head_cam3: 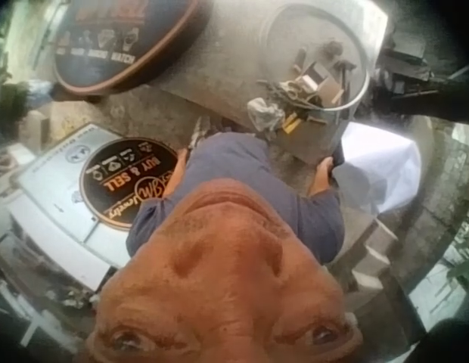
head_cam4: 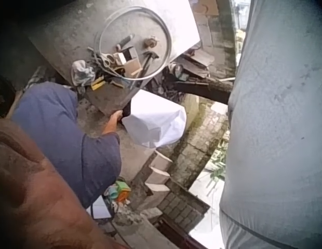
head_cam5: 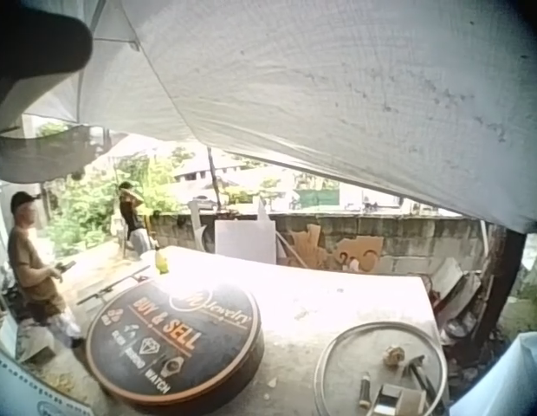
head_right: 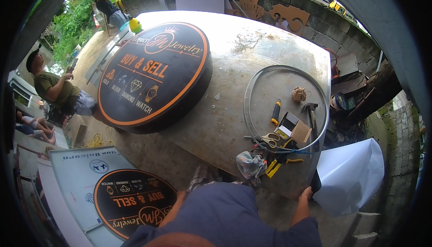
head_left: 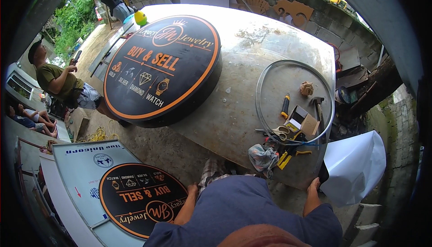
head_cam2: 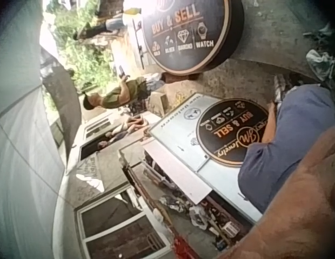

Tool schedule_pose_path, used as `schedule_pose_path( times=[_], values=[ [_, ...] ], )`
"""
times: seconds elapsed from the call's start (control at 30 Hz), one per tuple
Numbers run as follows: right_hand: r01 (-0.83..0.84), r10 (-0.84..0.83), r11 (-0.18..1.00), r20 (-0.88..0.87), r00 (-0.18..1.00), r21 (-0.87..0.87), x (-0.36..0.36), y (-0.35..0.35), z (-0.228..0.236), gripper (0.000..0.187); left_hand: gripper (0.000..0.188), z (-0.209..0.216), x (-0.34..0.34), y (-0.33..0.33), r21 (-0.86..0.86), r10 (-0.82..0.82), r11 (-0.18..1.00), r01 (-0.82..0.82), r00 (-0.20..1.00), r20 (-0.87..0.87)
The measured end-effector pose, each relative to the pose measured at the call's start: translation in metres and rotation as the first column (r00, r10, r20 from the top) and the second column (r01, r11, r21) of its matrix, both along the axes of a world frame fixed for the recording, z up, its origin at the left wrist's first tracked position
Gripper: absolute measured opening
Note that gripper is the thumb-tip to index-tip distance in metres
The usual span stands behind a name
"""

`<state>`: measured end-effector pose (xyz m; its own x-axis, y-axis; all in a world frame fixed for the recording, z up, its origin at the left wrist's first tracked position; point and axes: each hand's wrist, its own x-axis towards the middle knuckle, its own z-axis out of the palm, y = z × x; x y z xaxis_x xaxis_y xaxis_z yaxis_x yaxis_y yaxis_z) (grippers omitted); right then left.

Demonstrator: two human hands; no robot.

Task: The recorder is assembling and preparing signage by cutting vinyl/plastic strips and organizing sign components.

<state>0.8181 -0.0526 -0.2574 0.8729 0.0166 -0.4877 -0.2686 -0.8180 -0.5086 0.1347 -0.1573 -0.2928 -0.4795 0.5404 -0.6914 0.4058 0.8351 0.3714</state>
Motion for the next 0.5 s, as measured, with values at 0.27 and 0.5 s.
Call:
schedule_pose_path(
  times=[0.27,0.5],
  values=[
    [-0.013,0.013,1.0,0.027,1.0,0.001,-0.005,0.0,0.008,0.058,0.044,0.07,0.032,0.033,-0.027,0.374,0.925,-0.38,0.896,0.24],
    [0.003,-0.005,0.998,0.029,1.0,0.055,-0.008,-0.001,0.005,0.054,0.039,0.069,0.036,0.059,-0.006,0.35,0.935,-0.354,0.922,0.165]
  ],
)
